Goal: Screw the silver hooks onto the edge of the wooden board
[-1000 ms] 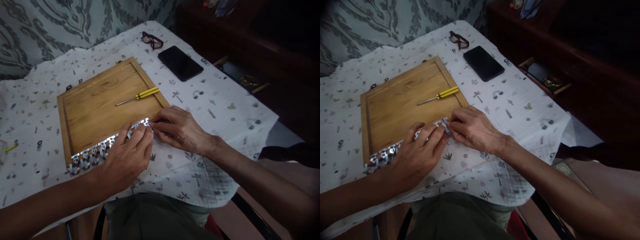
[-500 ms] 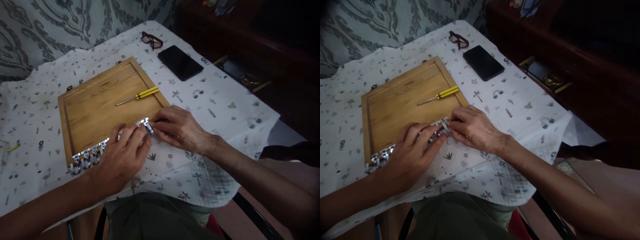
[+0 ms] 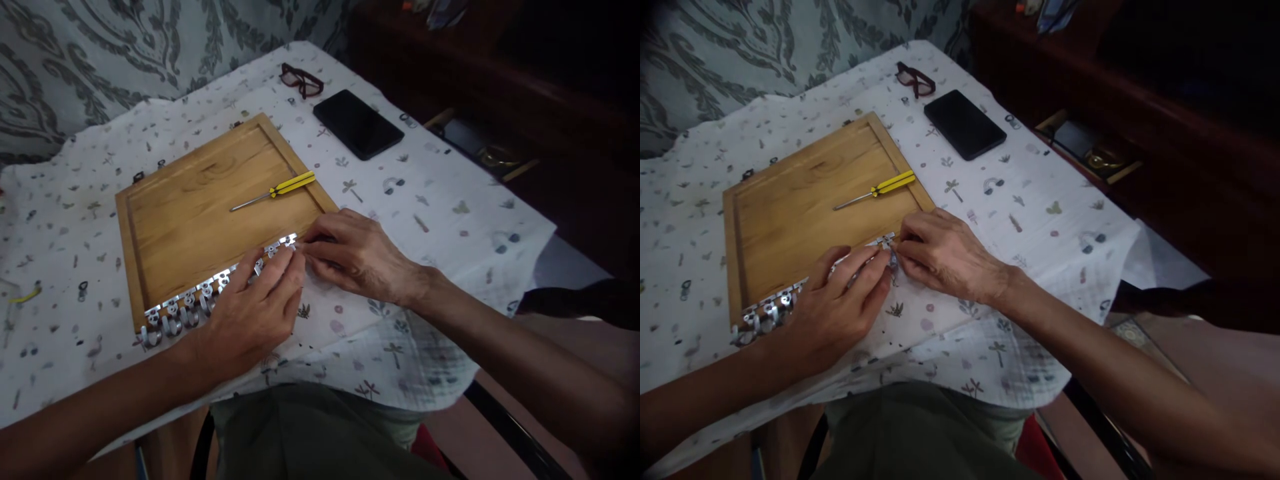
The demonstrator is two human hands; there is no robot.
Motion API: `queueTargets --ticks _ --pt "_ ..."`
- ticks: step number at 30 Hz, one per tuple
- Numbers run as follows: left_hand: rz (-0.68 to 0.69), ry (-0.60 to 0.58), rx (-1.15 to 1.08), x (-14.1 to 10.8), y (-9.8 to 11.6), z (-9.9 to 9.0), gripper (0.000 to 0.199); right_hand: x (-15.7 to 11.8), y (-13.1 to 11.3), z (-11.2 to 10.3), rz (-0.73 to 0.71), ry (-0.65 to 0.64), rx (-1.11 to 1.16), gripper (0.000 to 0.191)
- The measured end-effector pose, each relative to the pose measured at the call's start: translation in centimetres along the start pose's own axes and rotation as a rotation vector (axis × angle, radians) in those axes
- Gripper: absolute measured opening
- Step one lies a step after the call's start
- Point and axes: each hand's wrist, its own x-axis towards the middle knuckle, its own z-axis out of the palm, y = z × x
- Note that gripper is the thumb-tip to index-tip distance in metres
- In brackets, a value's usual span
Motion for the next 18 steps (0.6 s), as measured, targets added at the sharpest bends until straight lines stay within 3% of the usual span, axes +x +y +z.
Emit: queueTargets --ticks 7,11,18 --pt "-0.02 -0.084 -0.191 -0.7 -0.4 -0.8 0.028 0.0 -0.1 0.2 0.001 0.02 -0.018 0.025" --pt "-0.137 -0.141 -0.314 -2.0 -0.3 -1.2 0.018 0.0 -0.1 0.3 0.007 0.023 -0.01 0.023" --pt "-0.249 -0.119 -0.38 -3.3 -0.3 -2.3 0.014 0.0 0.1 0.2 -0.004 0.024 0.002 0.022"
